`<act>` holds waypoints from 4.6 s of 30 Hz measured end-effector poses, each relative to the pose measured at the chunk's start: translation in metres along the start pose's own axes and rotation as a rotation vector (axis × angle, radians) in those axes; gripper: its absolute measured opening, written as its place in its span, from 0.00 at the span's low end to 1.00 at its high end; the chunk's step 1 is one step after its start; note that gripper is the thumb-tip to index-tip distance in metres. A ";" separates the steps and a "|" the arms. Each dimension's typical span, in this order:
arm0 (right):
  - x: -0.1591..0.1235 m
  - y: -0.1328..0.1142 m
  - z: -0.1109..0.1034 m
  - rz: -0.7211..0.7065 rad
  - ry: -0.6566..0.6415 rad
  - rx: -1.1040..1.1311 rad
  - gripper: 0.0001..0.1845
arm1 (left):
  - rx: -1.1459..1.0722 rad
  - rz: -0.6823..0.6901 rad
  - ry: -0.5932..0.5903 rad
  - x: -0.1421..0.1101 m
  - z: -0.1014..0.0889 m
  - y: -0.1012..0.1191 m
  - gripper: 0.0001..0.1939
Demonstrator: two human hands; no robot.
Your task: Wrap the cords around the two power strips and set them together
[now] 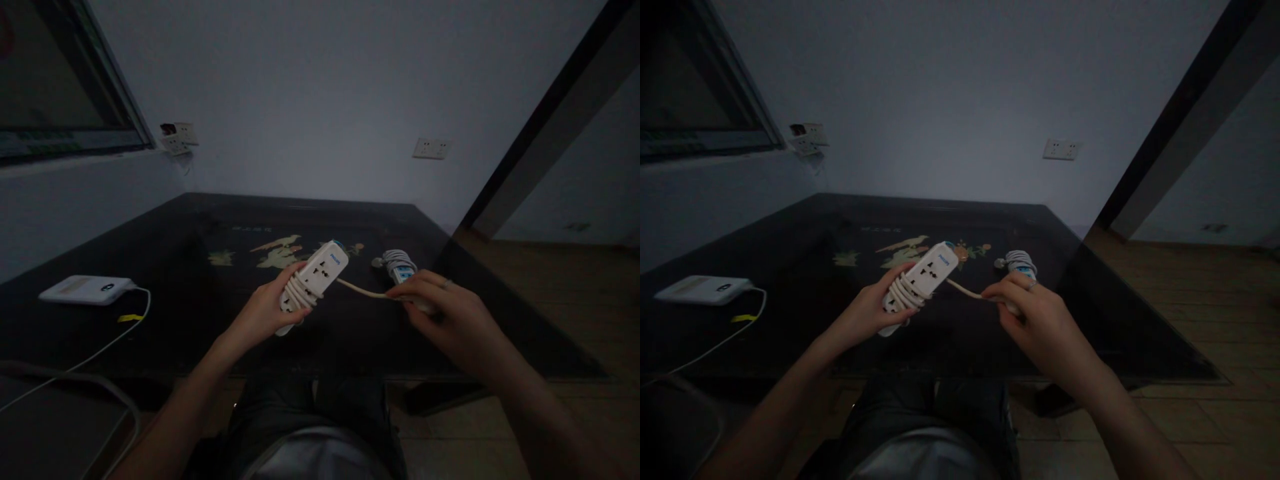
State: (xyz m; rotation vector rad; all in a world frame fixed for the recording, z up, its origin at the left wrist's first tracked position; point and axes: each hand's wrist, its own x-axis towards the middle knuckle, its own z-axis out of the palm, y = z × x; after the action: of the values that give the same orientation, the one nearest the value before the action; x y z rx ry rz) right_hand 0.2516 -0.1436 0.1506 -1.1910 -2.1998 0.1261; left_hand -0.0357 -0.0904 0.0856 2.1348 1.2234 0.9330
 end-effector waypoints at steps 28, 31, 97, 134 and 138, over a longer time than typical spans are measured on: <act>0.070 0.049 0.058 0.425 -0.493 0.868 0.14 | 0.041 0.157 -0.478 -0.017 0.029 0.020 0.56; 0.062 0.052 0.074 0.464 -0.613 0.961 0.18 | -0.022 0.212 -0.480 -0.018 0.041 0.016 0.55; 0.058 0.147 0.122 0.702 0.070 0.878 0.25 | -0.182 0.160 -0.055 0.107 0.161 -0.025 0.40; 0.042 0.136 0.135 0.682 0.283 0.871 0.49 | -0.770 0.031 -0.270 0.121 0.158 -0.037 0.63; 0.041 0.139 0.135 0.653 0.309 0.869 0.47 | -1.021 -0.138 -0.239 0.129 0.163 -0.042 0.56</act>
State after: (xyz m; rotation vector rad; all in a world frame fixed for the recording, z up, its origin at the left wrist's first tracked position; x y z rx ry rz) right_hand 0.2592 -0.0023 0.0122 -1.2206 -1.1780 0.9786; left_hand 0.1129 0.0288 -0.0079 1.2698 0.5491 0.9209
